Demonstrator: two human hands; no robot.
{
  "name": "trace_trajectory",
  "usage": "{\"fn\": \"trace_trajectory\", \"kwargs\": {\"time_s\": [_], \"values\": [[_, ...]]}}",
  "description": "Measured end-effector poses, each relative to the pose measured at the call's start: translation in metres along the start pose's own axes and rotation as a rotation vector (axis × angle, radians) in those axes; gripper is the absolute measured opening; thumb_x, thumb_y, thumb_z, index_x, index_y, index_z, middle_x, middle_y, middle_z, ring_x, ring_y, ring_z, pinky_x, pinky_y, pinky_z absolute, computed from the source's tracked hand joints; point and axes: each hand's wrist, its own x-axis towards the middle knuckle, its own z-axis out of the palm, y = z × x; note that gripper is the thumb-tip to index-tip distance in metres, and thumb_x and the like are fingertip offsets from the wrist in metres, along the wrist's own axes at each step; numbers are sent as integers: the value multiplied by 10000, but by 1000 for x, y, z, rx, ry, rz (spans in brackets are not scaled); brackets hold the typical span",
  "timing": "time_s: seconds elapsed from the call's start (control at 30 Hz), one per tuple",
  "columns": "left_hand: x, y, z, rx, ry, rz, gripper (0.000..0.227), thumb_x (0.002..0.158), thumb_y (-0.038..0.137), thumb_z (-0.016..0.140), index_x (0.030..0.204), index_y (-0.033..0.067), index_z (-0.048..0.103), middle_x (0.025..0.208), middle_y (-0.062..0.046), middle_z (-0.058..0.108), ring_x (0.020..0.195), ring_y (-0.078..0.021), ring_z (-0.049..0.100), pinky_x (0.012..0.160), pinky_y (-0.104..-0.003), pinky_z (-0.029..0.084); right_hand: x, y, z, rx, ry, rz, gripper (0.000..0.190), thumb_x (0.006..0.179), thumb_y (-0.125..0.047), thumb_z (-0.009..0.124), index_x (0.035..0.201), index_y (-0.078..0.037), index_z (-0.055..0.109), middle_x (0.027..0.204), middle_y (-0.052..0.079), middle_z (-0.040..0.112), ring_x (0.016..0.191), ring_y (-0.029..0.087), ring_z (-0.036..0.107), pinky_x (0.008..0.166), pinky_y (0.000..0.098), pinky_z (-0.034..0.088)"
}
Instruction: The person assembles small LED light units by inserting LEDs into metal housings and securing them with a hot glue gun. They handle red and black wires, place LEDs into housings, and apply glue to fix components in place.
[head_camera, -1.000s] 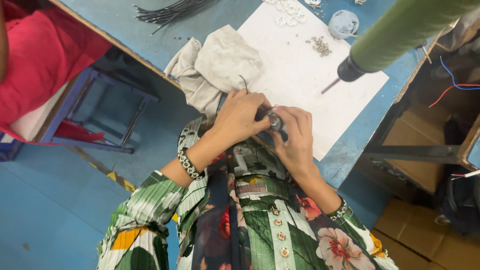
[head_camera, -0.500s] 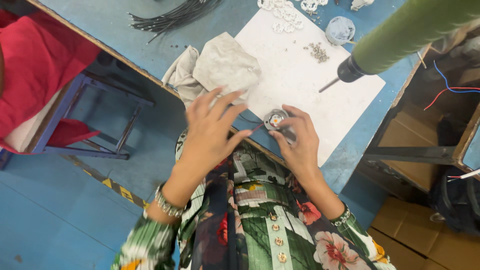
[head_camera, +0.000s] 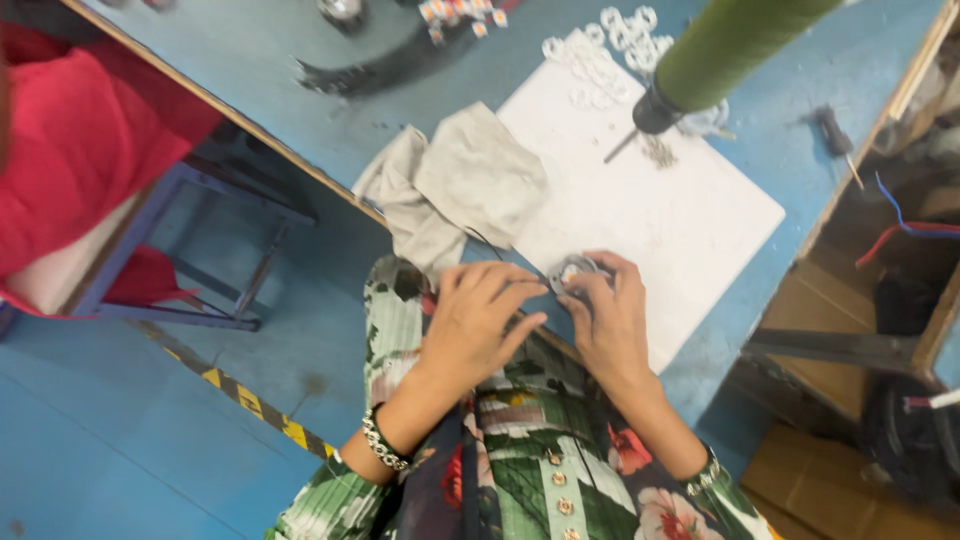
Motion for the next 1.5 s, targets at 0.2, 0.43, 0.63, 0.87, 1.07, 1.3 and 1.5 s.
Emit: {"fn": "trace_trajectory", "kwargs": {"time_s": [0.2,0.43,0.63,0.87,1.07,1.3,1.5], "values": [[8,-3,3,-46,-97,-102,334,836,244,787,1128,132,672,1080,-52,629,1029,-270,575,858,-422,399,5,-8,-5,1,8,-13,286,800,-30,771,1053,-48,637,1295,199,564,1199,393,546,992,465,455],[19,-16,20,-106,43,-96,216,811,166,784,979,150,650,960,-45,593,981,-284,591,816,-405,441,7,-7,0,-8,-15,61,289,757,-81,810,998,-59,651,1266,174,582,1170,368,552,976,448,447],[18,-20,21,-134,35,-87,202,827,170,783,966,149,638,942,-31,594,953,-270,598,787,-404,430,5,-3,3,3,-37,103,252,769,-47,796,978,-58,657,1297,165,560,1169,349,540,971,436,456],[16,-23,25,-146,40,-97,217,838,179,781,990,142,630,950,-29,592,954,-263,594,800,-404,432,4,2,5,-38,-77,101,250,784,-36,777,1001,-59,655,1327,166,543,1157,353,514,946,436,454],[13,-20,21,-124,58,-85,247,835,185,783,1020,133,628,991,-64,586,982,-293,589,823,-418,446,5,-4,2,-80,-52,74,248,776,-85,810,972,-62,660,1289,159,579,1170,356,539,973,472,435],[7,-23,19,-138,53,-74,286,823,201,787,1061,131,644,1036,-102,590,992,-339,577,864,-434,461,5,-2,3,-17,-7,6,284,791,-114,833,992,-57,641,1277,171,592,1164,360,567,989,450,449],[9,-24,19,-191,0,-115,251,820,164,790,1036,117,670,1026,-56,622,998,-304,597,856,-419,464,2,2,3,-4,-22,80,263,779,-123,841,962,-81,656,1282,163,606,1173,356,549,974,431,456]]}}
